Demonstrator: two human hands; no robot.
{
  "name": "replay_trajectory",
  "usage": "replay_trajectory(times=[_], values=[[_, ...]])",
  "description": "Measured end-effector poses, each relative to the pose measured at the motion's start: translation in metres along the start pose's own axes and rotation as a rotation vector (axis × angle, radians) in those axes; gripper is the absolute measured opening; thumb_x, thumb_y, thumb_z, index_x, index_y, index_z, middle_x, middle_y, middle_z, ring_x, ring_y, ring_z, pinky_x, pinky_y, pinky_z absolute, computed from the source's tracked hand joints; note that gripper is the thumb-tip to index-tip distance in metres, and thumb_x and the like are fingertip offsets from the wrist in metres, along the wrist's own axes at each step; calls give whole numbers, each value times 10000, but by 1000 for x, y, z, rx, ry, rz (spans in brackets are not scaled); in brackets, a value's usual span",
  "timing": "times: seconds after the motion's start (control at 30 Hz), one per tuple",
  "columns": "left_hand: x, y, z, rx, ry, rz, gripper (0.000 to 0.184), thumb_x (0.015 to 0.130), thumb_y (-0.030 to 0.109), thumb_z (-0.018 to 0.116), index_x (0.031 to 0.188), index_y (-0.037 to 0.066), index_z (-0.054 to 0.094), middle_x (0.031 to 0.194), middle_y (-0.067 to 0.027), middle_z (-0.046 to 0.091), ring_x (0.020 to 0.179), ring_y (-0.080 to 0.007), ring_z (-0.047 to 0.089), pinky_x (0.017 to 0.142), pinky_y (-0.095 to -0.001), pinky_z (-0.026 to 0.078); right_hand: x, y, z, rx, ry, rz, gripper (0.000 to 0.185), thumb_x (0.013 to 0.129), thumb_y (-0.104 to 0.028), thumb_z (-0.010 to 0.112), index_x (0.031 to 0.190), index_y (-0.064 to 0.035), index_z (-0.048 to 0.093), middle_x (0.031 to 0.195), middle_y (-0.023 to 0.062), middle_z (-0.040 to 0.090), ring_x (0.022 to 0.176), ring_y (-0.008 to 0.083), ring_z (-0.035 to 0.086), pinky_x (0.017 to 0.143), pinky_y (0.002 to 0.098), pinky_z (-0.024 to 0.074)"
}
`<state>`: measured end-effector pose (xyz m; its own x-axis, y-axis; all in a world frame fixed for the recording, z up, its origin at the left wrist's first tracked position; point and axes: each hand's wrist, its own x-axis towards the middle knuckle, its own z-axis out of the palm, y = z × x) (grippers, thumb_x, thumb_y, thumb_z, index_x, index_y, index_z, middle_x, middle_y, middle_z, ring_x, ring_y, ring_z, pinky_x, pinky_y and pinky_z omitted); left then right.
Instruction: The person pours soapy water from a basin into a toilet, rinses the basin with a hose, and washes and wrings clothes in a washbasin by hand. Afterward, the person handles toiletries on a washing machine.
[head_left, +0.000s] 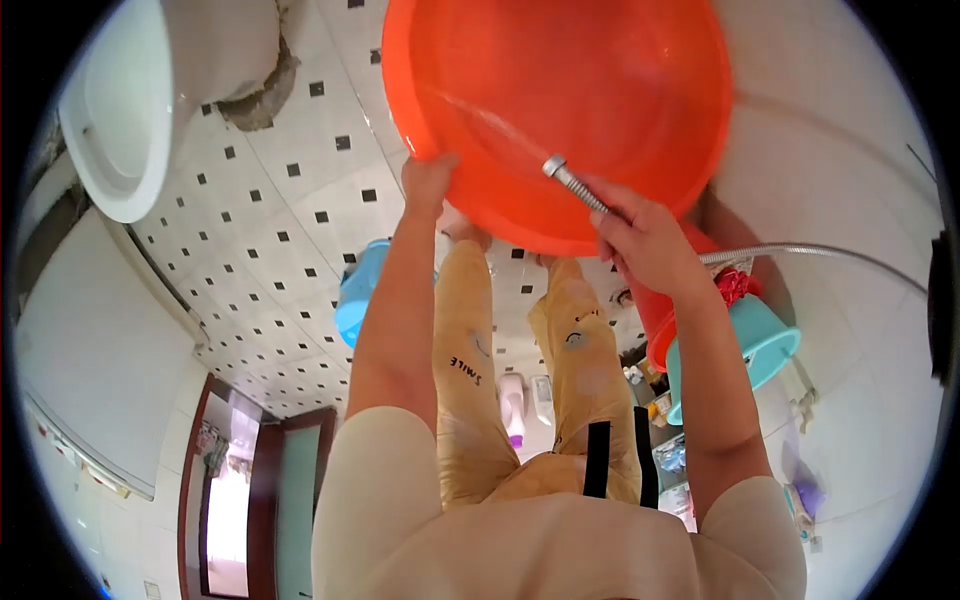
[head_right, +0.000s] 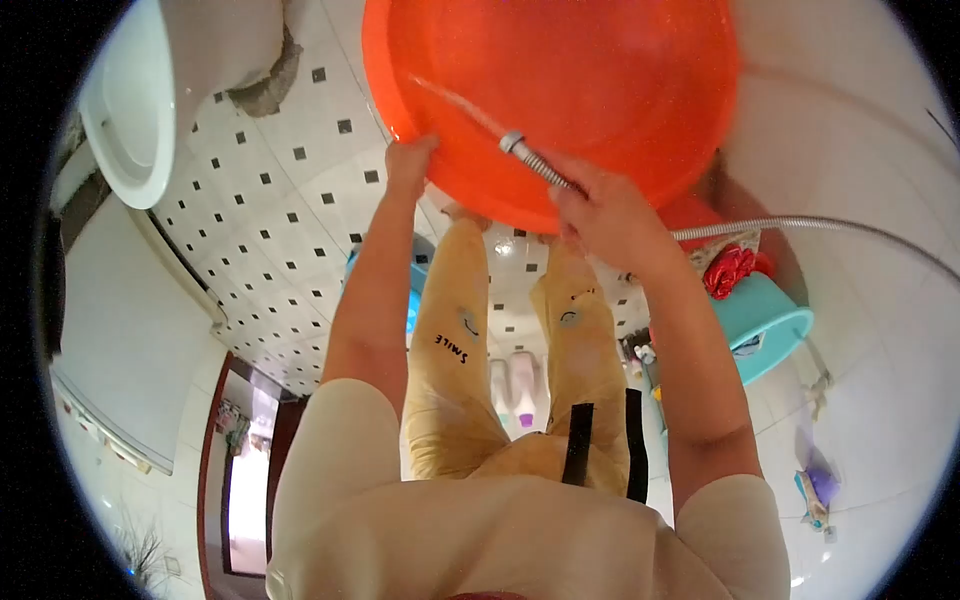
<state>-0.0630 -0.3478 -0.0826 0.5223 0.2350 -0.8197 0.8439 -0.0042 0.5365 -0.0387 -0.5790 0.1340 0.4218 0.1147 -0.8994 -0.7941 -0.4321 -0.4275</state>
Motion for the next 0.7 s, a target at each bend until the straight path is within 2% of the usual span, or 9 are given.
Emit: replay_trajectory(times=[0.13,0.2,0.33,0.47,0.53,0.6,0.7], values=[[-41,32,-7,-173,-45,-6,409,694,7,550,1090,-80,500,1033,-130,569,900,-238,570,771,-336,470,-15,-16,-28,276,273,-27,372,880,-122,435,1252,-122,452,564,13,489,415,74,406,398,205,329],[-74,61,-20,-243,-47,31,398,676,-3,559,1067,-68,522,999,-117,584,867,-227,577,733,-328,473,-28,-14,-43,399,399,-51,366,882,-143,433,1246,-112,451,570,17,509,409,78,409,389,200,303],[-120,90,-79,-206,-3,43,395,665,-47,525,1060,-63,525,966,-101,589,839,-223,583,725,-317,473,-68,-3,-65,468,443,-28,381,881,-159,430,1260,-115,437,572,14,510,408,76,413,385,199,306],[-198,132,-155,-286,-27,-7,456,659,-64,498,1113,-48,475,1023,-124,559,876,-239,570,759,-332,468,-120,-13,-61,384,290,-85,396,880,-167,438,1273,-114,432,587,9,507,420,72,417,385,202,321],[-247,158,-188,-308,2,13,477,655,-71,490,1130,-45,457,1042,-130,547,883,-251,565,755,-339,472,-148,-25,-53,256,132,-163,394,881,-171,438,1270,-108,439,596,4,508,447,74,442,405,204,350],[-298,177,-223,-268,66,-6,528,655,-59,472,1178,-10,428,1070,-120,535,943,-263,542,804,-354,461,-177,-42,-42,129,-33,-242,393,877,-167,439,1266,-111,448,605,3,509,480,78,470,440,211,381],[-371,188,-278,-319,152,84,540,642,-58,485,1177,0,432,1073,-105,537,958,-257,534,823,-364,454,-223,-80,-21,-125,-288,-335,402,862,-151,438,1264,-136,455,629,22,526,530,92,511,505,240,417]])
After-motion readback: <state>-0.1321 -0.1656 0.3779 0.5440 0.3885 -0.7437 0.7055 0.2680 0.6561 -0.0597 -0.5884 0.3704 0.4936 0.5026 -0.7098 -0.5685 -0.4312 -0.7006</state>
